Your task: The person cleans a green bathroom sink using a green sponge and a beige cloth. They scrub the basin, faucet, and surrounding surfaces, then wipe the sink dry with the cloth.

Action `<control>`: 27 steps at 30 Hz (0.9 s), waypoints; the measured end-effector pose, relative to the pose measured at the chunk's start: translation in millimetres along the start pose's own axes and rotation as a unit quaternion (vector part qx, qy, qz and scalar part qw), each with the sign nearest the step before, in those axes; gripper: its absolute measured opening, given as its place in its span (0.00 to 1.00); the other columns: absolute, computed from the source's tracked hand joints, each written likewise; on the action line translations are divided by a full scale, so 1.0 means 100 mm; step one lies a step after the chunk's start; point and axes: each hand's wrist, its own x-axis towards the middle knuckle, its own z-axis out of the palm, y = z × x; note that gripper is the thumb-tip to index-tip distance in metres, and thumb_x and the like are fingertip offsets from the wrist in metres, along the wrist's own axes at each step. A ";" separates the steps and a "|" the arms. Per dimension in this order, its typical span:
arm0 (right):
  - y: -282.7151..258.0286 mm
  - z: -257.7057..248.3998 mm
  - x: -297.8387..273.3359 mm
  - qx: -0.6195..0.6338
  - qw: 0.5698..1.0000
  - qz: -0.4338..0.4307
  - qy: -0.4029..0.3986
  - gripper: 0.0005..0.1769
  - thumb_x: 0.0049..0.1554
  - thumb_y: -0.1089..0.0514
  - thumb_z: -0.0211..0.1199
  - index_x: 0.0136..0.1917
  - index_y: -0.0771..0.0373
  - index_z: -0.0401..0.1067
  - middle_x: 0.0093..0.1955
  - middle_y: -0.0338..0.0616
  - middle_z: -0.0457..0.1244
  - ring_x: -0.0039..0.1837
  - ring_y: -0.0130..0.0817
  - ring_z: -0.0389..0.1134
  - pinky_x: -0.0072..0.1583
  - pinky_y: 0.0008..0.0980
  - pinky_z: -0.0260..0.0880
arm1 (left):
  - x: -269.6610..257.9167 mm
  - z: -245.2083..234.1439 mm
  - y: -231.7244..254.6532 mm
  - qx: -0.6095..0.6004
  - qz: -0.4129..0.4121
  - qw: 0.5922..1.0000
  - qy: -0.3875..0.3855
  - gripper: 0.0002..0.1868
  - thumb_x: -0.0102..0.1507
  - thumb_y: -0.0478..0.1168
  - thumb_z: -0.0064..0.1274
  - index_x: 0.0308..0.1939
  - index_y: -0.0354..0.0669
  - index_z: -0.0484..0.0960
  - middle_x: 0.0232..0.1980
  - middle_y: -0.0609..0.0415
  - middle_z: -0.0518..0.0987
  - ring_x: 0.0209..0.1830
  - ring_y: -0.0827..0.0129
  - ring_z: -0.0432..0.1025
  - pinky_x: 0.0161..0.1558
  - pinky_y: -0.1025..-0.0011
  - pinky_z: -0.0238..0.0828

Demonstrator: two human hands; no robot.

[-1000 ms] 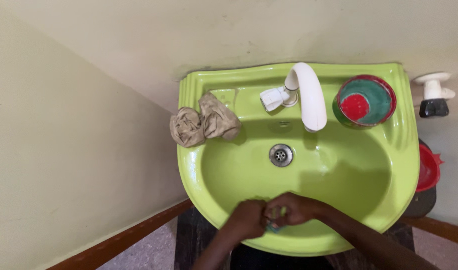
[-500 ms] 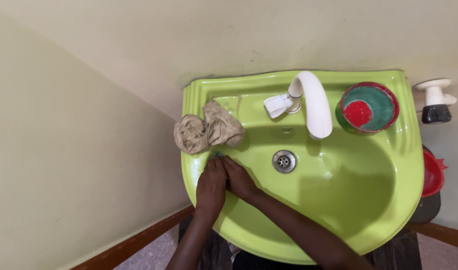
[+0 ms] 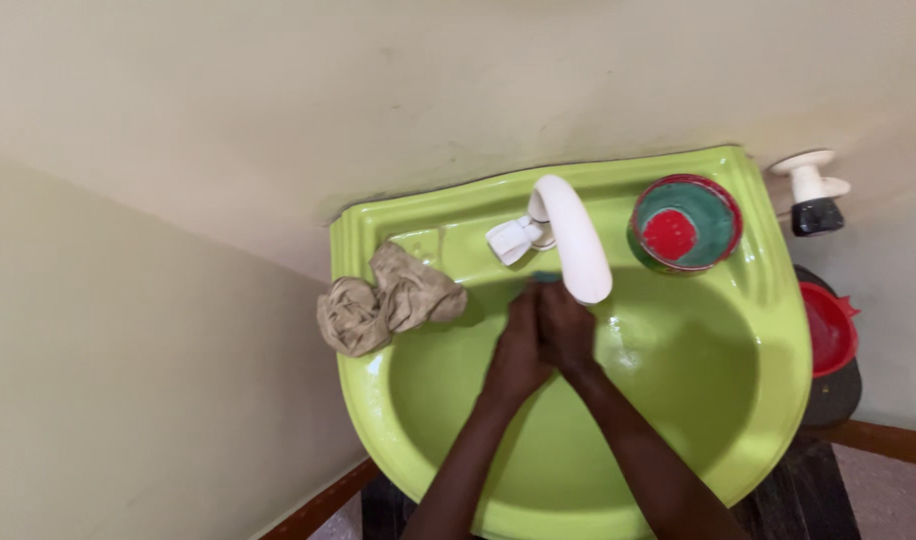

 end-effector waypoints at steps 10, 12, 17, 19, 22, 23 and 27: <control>0.19 -0.48 0.08 0.185 0.931 0.218 0.226 0.09 0.62 0.67 0.61 0.57 0.67 0.69 0.57 0.49 0.58 0.57 0.41 0.67 0.59 0.38 0.71 | 0.33 0.55 0.45 0.020 0.028 0.991 -0.127 0.43 0.52 0.29 0.59 0.73 0.35 0.66 0.63 0.34 0.74 0.63 0.37 0.69 0.58 0.52 0.69; 0.07 -0.43 0.09 0.183 0.933 0.196 0.240 0.12 0.60 0.68 0.61 0.58 0.68 0.69 0.59 0.52 0.57 0.60 0.45 0.65 0.62 0.39 0.68 | 0.29 0.42 0.39 0.018 0.035 0.994 -0.102 0.40 0.50 0.26 0.56 0.69 0.34 0.68 0.65 0.33 0.71 0.65 0.38 0.68 0.60 0.53 0.70; -0.26 -0.35 0.11 0.178 0.967 0.109 0.146 0.15 0.60 0.67 0.62 0.61 0.69 0.70 0.61 0.53 0.62 0.65 0.52 0.65 0.66 0.44 0.64 | 0.17 0.05 0.30 0.030 -0.013 0.998 -0.052 0.40 0.46 0.24 0.57 0.64 0.33 0.69 0.69 0.33 0.65 0.68 0.37 0.65 0.60 0.55 0.70; -0.46 -0.31 0.19 0.218 0.971 0.066 0.073 0.13 0.60 0.67 0.60 0.59 0.67 0.71 0.61 0.53 0.64 0.64 0.50 0.66 0.65 0.43 0.66 | 0.13 -0.10 0.29 0.056 -0.040 0.997 -0.026 0.51 0.42 0.24 0.58 0.71 0.30 0.59 0.71 0.31 0.60 0.65 0.35 0.62 0.59 0.54 0.67; -0.76 -0.30 0.46 0.142 0.986 -0.071 0.043 0.15 0.53 0.68 0.60 0.55 0.67 0.71 0.60 0.56 0.64 0.63 0.54 0.66 0.62 0.43 0.67 | 0.09 -0.41 0.25 0.098 -0.053 0.993 0.041 0.48 0.44 0.24 0.58 0.70 0.29 0.60 0.64 0.34 0.67 0.64 0.36 0.64 0.62 0.54 0.67; -0.84 -0.34 0.52 0.102 0.986 -0.121 0.043 0.17 0.50 0.68 0.61 0.55 0.67 0.71 0.60 0.57 0.64 0.63 0.57 0.65 0.61 0.44 0.67 | 0.08 -0.45 0.26 0.095 -0.073 0.992 0.043 0.47 0.45 0.24 0.57 0.70 0.30 0.61 0.64 0.34 0.66 0.64 0.37 0.64 0.61 0.54 0.68; -0.83 -0.66 0.60 0.260 0.960 0.084 -0.053 0.17 0.55 0.66 0.63 0.58 0.67 0.72 0.57 0.58 0.65 0.59 0.58 0.67 0.58 0.48 0.67 | 0.18 -0.43 0.38 0.054 -0.096 0.994 0.025 0.46 0.45 0.25 0.56 0.69 0.32 0.62 0.65 0.36 0.66 0.64 0.40 0.66 0.59 0.56 0.71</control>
